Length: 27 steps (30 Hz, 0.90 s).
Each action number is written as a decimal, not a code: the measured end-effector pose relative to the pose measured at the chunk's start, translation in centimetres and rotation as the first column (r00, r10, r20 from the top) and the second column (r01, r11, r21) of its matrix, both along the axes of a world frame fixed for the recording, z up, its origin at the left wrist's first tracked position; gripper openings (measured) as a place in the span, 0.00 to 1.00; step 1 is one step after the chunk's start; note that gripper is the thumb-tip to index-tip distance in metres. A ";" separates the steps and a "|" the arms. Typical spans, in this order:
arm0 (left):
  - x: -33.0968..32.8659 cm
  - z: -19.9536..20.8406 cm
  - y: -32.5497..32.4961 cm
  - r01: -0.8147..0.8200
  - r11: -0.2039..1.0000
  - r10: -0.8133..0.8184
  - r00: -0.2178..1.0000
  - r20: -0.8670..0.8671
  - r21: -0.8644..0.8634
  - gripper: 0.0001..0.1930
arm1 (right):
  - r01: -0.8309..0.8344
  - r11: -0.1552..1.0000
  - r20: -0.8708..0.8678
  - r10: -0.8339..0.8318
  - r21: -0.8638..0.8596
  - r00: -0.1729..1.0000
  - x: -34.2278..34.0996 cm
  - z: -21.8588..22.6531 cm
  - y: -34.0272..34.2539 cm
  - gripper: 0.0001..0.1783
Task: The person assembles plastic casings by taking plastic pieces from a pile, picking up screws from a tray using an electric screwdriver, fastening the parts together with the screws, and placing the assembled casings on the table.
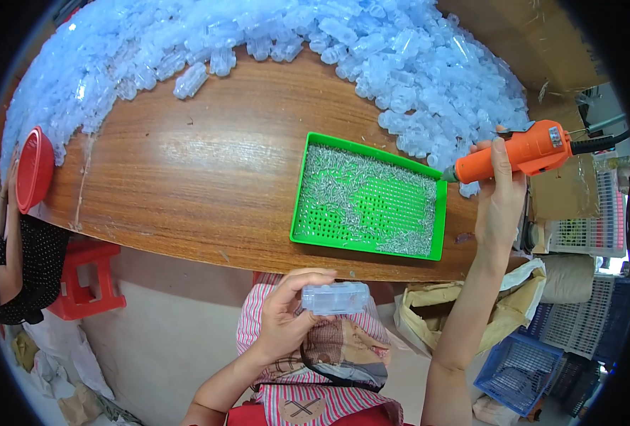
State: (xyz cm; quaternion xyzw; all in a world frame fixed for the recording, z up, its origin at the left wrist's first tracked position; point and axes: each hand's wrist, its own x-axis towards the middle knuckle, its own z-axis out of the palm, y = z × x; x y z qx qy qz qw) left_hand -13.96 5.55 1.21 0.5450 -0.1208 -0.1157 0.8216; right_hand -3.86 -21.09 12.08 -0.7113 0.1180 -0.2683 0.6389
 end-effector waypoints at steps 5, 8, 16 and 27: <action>5.2 2.4 3.8 -0.239 0.936 0.273 0.957 -0.103 0.258 0.26 | 0.009 0.950 -0.043 -0.023 -0.311 0.999 -0.2 0.4 -2.8 0.25; 9.2 0.6 8.6 -0.259 0.747 0.309 0.951 0.026 0.612 0.23 | 0.294 0.761 0.082 -0.305 -0.578 0.949 -1.3 0.4 -0.9 0.27; 12.7 2.9 7.7 -0.411 -0.036 0.163 0.897 0.411 0.911 0.23 | -0.088 0.423 -0.133 -0.078 -0.902 0.988 3.0 -5.4 1.0 0.15; 11.1 8.2 3.6 -0.265 0.654 0.013 0.941 0.339 0.709 0.20 | -0.046 0.266 -0.025 0.083 -0.963 0.996 7.2 -6.9 0.2 0.16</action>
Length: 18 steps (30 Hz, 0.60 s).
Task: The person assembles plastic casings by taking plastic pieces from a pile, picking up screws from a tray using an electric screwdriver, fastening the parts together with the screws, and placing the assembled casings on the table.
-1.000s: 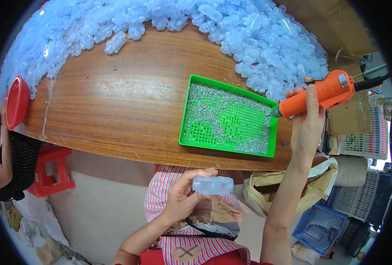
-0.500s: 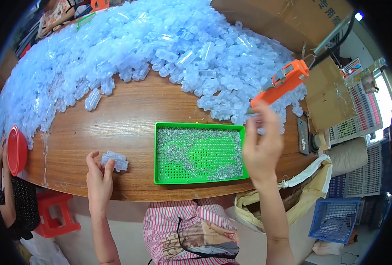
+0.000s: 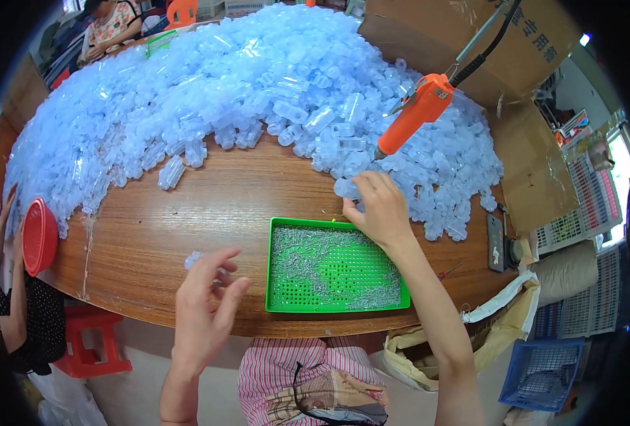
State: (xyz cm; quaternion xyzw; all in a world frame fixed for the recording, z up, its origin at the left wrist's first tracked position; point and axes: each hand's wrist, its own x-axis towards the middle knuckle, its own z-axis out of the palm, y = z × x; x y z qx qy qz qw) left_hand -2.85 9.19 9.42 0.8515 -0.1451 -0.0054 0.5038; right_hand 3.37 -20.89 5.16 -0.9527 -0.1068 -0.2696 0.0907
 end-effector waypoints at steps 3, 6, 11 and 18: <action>1.2 0.4 -2.1 0.139 0.983 -0.158 0.972 0.176 0.117 0.29 | -0.157 0.962 0.073 0.144 0.222 0.987 -2.5 2.2 1.6 0.17; 1.8 0.5 -4.5 0.288 0.958 -0.282 0.936 0.210 0.005 0.34 | -0.081 0.804 -0.249 0.276 0.590 0.928 -5.8 5.5 4.3 0.16; 0.9 -1.8 -5.8 0.205 0.845 -0.388 0.870 -0.303 -0.494 0.29 | 0.187 0.625 -0.445 0.287 0.758 0.848 -7.1 6.3 4.2 0.15; -3.3 -1.7 -5.1 -0.099 0.653 -0.584 0.566 -0.582 -0.751 0.21 | -0.022 0.487 -0.013 0.070 0.873 0.997 1.1 7.4 -3.9 0.33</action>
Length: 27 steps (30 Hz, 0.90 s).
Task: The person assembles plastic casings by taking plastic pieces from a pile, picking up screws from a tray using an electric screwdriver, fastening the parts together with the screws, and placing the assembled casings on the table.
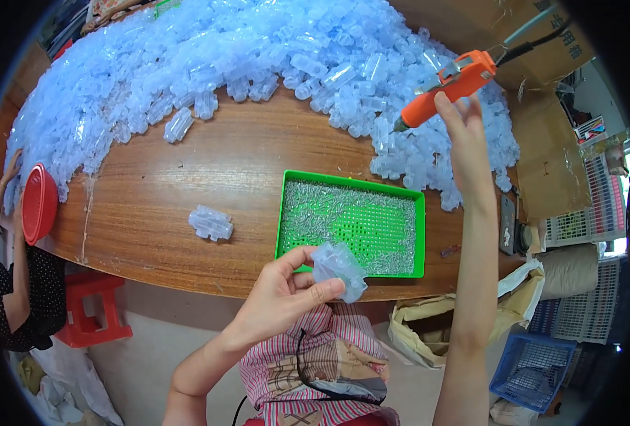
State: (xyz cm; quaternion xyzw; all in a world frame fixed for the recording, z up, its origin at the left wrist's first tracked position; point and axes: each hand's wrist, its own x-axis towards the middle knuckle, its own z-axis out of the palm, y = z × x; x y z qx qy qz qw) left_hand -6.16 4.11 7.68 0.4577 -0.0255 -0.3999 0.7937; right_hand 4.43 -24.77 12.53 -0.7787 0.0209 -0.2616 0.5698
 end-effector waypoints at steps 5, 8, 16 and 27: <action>-2.6 -1.1 1.0 0.019 1.000 -0.020 0.993 -0.112 -0.016 0.19 | -0.034 0.998 -0.116 0.039 0.050 0.992 -1.0 -0.7 -0.3 0.23; -4.0 -2.2 1.1 0.012 0.999 -0.018 0.978 -0.206 -0.031 0.17 | 0.101 0.992 0.061 -0.105 0.076 0.993 -2.8 -0.4 1.7 0.19; -8.2 -5.7 -0.7 -0.065 0.998 0.067 0.956 -0.286 0.019 0.15 | -0.160 0.900 0.080 0.139 0.405 0.987 -10.3 -4.2 6.2 0.29; -10.7 -8.8 -2.9 -0.228 0.963 0.250 0.956 -0.157 0.144 0.14 | -0.225 0.877 0.233 0.135 0.425 0.963 -11.7 -7.8 7.9 0.33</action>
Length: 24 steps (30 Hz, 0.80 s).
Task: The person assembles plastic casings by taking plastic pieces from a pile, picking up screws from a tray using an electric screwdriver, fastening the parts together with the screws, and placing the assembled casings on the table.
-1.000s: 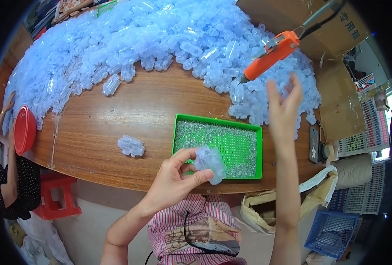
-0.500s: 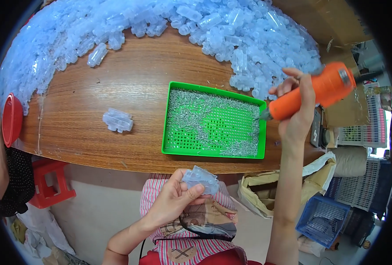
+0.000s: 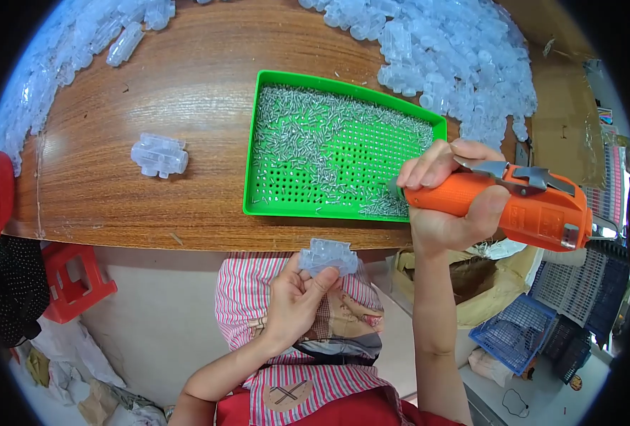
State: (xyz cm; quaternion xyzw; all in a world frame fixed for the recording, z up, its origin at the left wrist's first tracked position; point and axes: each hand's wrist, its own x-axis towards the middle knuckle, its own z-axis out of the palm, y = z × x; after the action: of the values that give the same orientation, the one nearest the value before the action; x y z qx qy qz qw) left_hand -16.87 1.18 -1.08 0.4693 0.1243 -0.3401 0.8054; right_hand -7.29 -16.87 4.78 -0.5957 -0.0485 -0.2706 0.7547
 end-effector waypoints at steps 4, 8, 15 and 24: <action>-0.3 0.3 -0.5 -0.047 0.999 0.047 0.999 -0.025 -0.013 0.14 | -0.021 1.000 0.000 0.021 0.010 1.000 0.1 -0.5 -0.2 0.33; -0.5 0.2 -0.6 -0.077 0.997 0.077 0.997 -0.016 -0.017 0.14 | -0.019 1.000 -0.021 0.019 0.009 1.000 0.2 -0.6 0.0 0.33; -0.4 0.3 -0.9 -0.102 0.995 0.101 0.995 -0.017 -0.004 0.13 | -0.046 0.999 -0.019 0.046 0.018 0.999 0.3 -0.8 -0.2 0.32; -1.0 -0.3 -1.0 -0.111 0.994 0.111 0.993 0.033 0.002 0.14 | -0.160 0.987 0.020 0.160 0.002 0.987 -0.9 -0.1 -0.6 0.36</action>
State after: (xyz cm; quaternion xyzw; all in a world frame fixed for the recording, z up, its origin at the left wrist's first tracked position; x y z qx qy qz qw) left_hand -17.82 0.22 -1.40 0.4686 0.1373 -0.2869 0.8241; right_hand -8.18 -17.47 4.72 -0.5857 -0.1031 -0.2154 0.7745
